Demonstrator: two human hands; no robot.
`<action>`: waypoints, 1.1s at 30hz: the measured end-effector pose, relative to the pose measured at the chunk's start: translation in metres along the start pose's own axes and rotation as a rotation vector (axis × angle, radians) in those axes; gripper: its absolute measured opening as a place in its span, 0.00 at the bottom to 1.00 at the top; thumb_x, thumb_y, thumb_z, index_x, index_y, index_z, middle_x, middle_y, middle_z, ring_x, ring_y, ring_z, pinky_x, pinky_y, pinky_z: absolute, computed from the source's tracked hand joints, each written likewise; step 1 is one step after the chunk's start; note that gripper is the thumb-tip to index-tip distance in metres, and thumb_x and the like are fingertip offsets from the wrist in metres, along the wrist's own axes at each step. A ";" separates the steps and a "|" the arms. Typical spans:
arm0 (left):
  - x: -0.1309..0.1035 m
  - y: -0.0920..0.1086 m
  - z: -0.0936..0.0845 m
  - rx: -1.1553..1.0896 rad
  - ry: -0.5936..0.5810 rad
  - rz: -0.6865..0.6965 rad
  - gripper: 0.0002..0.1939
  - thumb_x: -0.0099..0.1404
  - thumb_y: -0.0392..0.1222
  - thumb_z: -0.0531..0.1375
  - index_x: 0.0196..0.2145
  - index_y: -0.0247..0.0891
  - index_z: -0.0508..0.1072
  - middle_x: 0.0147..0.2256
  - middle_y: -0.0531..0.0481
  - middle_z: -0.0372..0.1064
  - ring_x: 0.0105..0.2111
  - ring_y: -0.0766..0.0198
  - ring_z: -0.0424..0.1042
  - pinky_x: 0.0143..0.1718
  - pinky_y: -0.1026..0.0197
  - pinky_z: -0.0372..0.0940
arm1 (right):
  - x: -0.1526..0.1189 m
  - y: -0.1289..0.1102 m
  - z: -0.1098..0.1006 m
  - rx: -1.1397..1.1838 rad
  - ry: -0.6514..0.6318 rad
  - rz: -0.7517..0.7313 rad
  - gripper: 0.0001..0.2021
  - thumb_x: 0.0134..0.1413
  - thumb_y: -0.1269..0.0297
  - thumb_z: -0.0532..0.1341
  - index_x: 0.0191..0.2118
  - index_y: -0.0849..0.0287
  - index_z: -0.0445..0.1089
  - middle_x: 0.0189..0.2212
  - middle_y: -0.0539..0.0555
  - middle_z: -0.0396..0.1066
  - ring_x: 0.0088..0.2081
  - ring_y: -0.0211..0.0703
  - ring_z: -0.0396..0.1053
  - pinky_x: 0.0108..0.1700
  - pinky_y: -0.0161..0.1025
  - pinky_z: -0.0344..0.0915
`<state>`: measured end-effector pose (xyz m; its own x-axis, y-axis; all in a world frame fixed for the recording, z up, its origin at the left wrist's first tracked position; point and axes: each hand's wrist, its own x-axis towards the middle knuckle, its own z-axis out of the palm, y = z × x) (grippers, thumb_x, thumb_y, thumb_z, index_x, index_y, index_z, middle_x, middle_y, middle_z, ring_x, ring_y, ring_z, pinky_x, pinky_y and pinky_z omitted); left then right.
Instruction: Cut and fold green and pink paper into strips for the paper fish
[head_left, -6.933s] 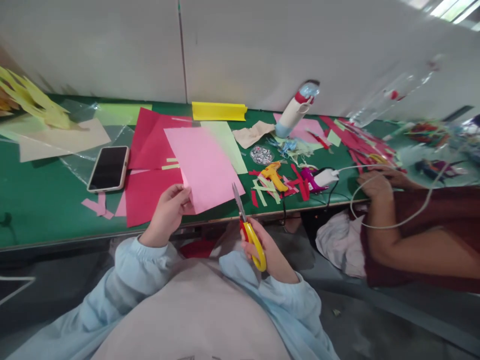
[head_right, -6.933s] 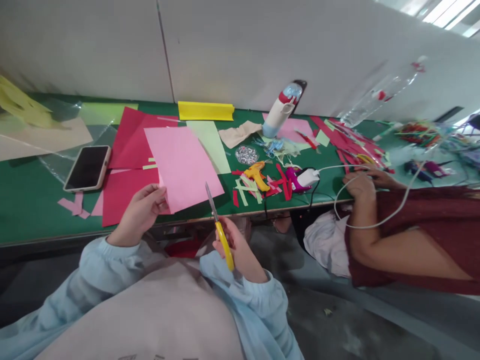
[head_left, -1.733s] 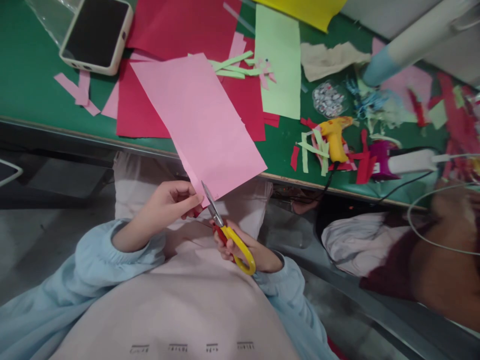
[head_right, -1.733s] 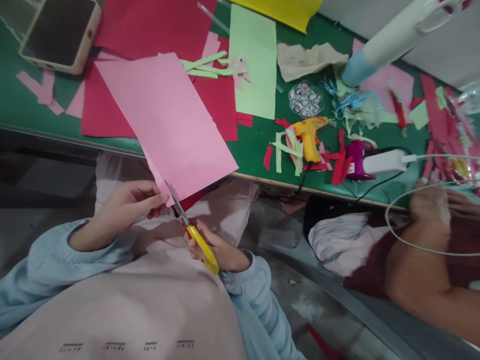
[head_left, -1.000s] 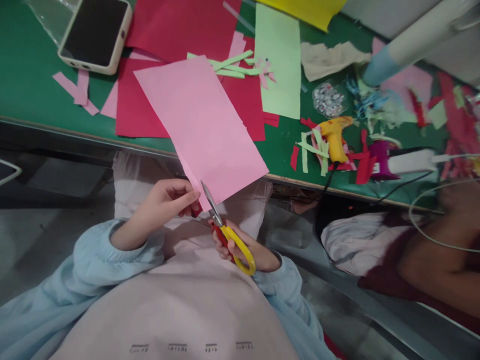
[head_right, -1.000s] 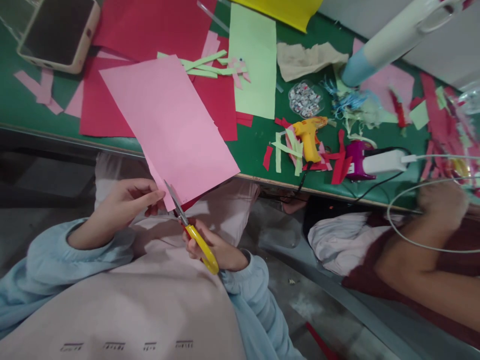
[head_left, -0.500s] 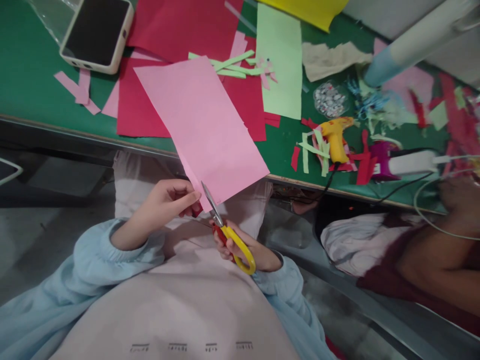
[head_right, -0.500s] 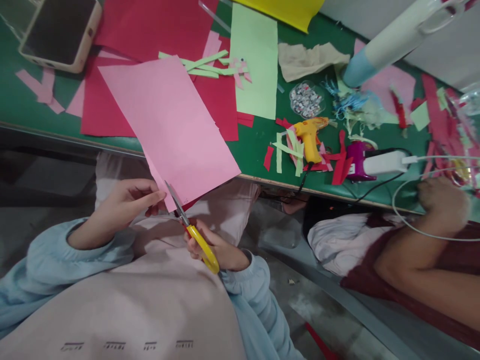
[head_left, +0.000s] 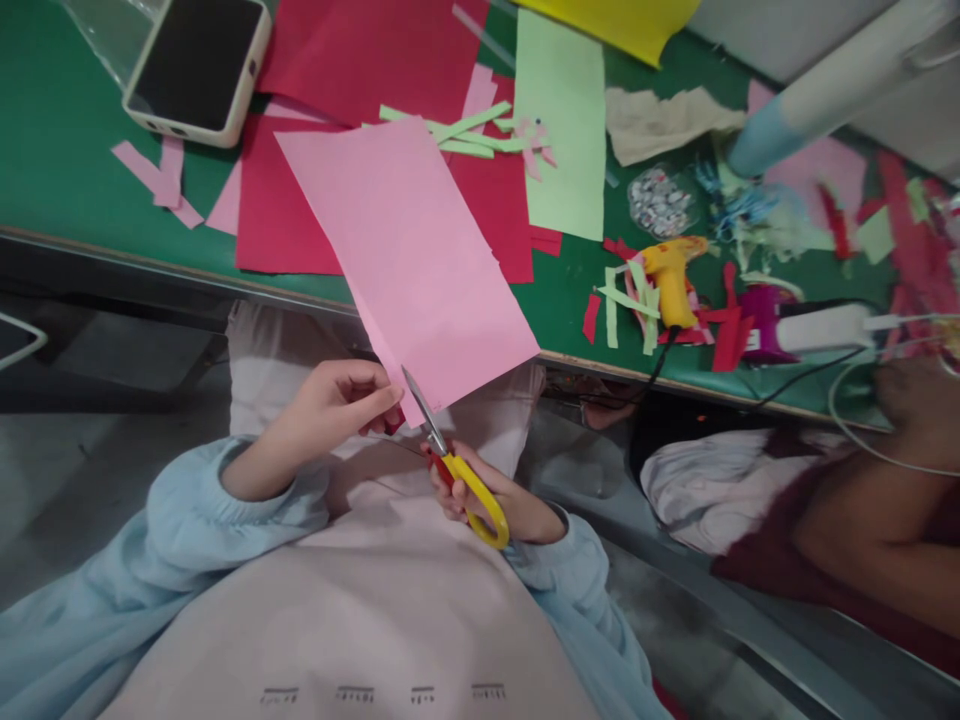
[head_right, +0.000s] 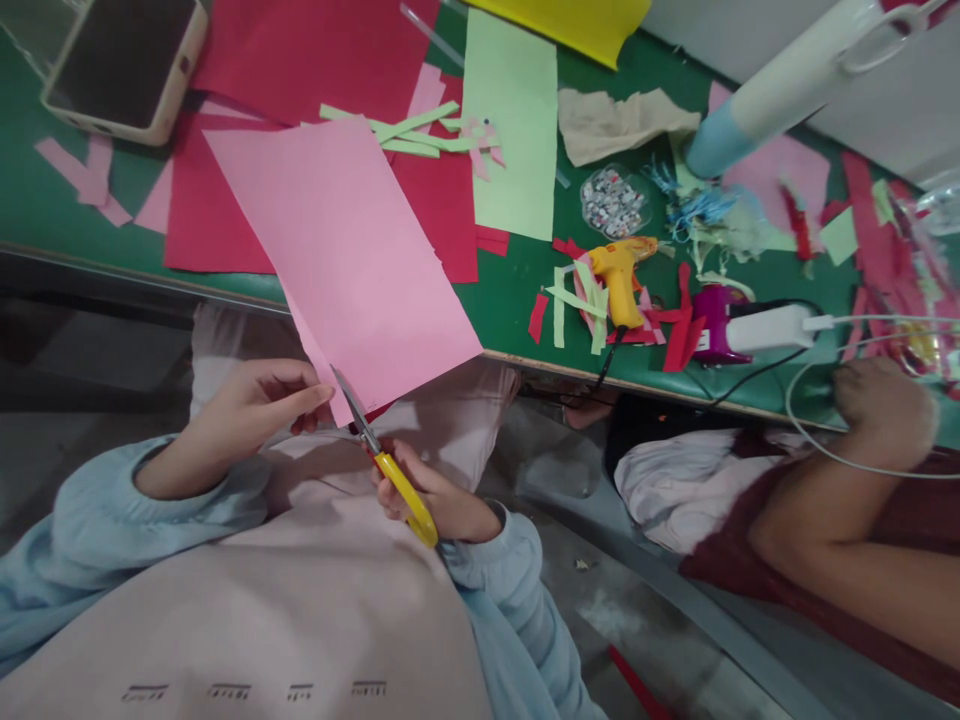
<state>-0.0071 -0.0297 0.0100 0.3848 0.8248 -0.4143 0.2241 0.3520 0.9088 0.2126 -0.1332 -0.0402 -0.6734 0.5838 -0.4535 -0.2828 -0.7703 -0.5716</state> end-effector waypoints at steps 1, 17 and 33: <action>0.000 0.000 0.000 -0.003 0.000 -0.001 0.15 0.61 0.49 0.64 0.23 0.37 0.74 0.20 0.52 0.71 0.19 0.70 0.68 0.20 0.69 0.64 | 0.000 0.001 0.000 -0.003 0.001 0.001 0.29 0.55 0.45 0.65 0.57 0.48 0.57 0.35 0.46 0.55 0.26 0.28 0.50 0.28 0.31 0.49; 0.002 -0.004 -0.004 -0.004 0.034 0.038 0.14 0.62 0.48 0.63 0.24 0.37 0.73 0.20 0.52 0.70 0.19 0.71 0.66 0.20 0.70 0.61 | -0.003 -0.015 0.017 0.083 0.018 -0.023 0.33 0.49 0.44 0.69 0.56 0.49 0.59 0.34 0.47 0.53 0.29 0.30 0.49 0.29 0.33 0.46; 0.000 0.003 -0.004 -0.002 0.052 0.041 0.14 0.60 0.48 0.64 0.23 0.36 0.72 0.19 0.53 0.69 0.18 0.71 0.65 0.20 0.70 0.60 | 0.001 -0.014 0.017 0.027 0.006 -0.024 0.31 0.52 0.41 0.66 0.57 0.47 0.57 0.34 0.46 0.53 0.28 0.30 0.48 0.28 0.33 0.46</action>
<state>-0.0101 -0.0268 0.0125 0.3466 0.8604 -0.3736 0.2069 0.3184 0.9251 0.2044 -0.1260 -0.0205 -0.6622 0.6034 -0.4442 -0.3171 -0.7628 -0.5635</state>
